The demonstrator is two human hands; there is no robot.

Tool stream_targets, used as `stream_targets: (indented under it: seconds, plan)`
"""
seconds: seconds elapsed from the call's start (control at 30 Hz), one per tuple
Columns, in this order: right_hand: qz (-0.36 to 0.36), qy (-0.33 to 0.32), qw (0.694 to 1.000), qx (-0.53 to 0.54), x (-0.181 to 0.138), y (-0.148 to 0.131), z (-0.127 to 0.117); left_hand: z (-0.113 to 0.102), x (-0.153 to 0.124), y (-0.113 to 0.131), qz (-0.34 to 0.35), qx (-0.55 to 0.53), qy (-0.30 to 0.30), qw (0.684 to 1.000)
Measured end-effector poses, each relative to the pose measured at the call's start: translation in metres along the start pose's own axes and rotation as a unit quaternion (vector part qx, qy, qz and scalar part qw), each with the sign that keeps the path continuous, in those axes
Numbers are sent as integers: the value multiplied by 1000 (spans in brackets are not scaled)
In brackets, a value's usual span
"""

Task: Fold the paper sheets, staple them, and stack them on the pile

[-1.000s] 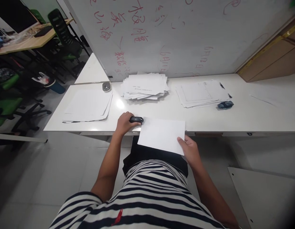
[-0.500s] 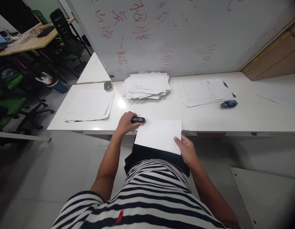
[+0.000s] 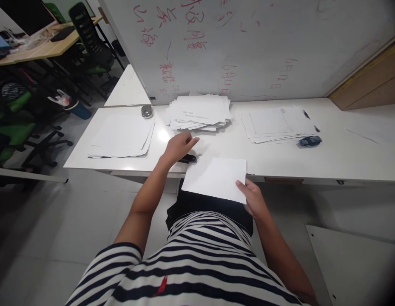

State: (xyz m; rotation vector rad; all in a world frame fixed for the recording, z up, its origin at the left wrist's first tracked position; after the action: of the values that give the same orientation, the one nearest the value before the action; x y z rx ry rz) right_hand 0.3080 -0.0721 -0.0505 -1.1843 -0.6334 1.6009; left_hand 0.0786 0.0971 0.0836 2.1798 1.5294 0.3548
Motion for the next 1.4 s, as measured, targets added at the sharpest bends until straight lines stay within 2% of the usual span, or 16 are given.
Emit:
stream_targets:
  seconds: [0.07,0.2,0.3,0.4,0.47,0.53,0.63,0.7,0.77,0.83,0.9,1.03,1.1,1.23,1.33,1.4]
  plan:
    - [5,-6,1000,7,0,1,1,17,11,7,-7,49,-15,999]
    - [12,-18,1000,20,-1,7,3,51,23,4,-48,149,-34,987]
    - [7,-16,1000,22,0,14,2,59,23,-1,-59,165,-15,984]
    - [11,-10,1000,10,2,22,0,60,23,-3,-48,136,-17,989]
    - [22,-7,1000,-12,3,26,1,52,24,-2,-25,71,-3,997]
    - [32,-4,999,-43,5,26,3,31,21,-4,-3,-40,59,997]
    - [20,-7,997,-81,9,15,10,-10,5,-21,11,-206,192,959]
    - [1,-10,994,-105,11,3,13,-22,-7,-33,18,-239,217,946]
    - [-11,-10,990,-139,15,-8,14,-18,-17,-40,27,-195,178,964]
    - [-13,-5,984,-176,18,-17,11,-2,-26,-47,26,-126,112,985]
    - [-13,5,978,-208,19,-28,5,12,-35,-56,20,-76,80,994]
    - [-15,23,963,-268,11,-57,-3,22,-43,-64,2,-30,93,995]
    - [-20,12,954,-299,4,-69,0,27,-41,-62,-12,-10,77,997]
    - [-32,3,947,-319,-12,-80,0,26,-37,-60,-34,-6,74,997]
    - [-72,76,970,-221,-26,-91,-32,27,-38,-61,-40,-7,85,996]
    - [-117,130,970,-170,-35,-102,-55,28,-38,-61,-38,-2,89,995]
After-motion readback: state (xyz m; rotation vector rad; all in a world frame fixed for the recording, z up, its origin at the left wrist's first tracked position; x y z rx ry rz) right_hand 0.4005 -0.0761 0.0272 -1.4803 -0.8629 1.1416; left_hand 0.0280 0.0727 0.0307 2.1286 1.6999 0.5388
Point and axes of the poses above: each hand's wrist, its own x-axis towards the middle knuckle, its own z-axis out of the palm, y = z × x, the point moved 10 cm from there along x, towards the middle knuckle, and after that the axes turned 7 degrees about -y, right-handed, at the moved point
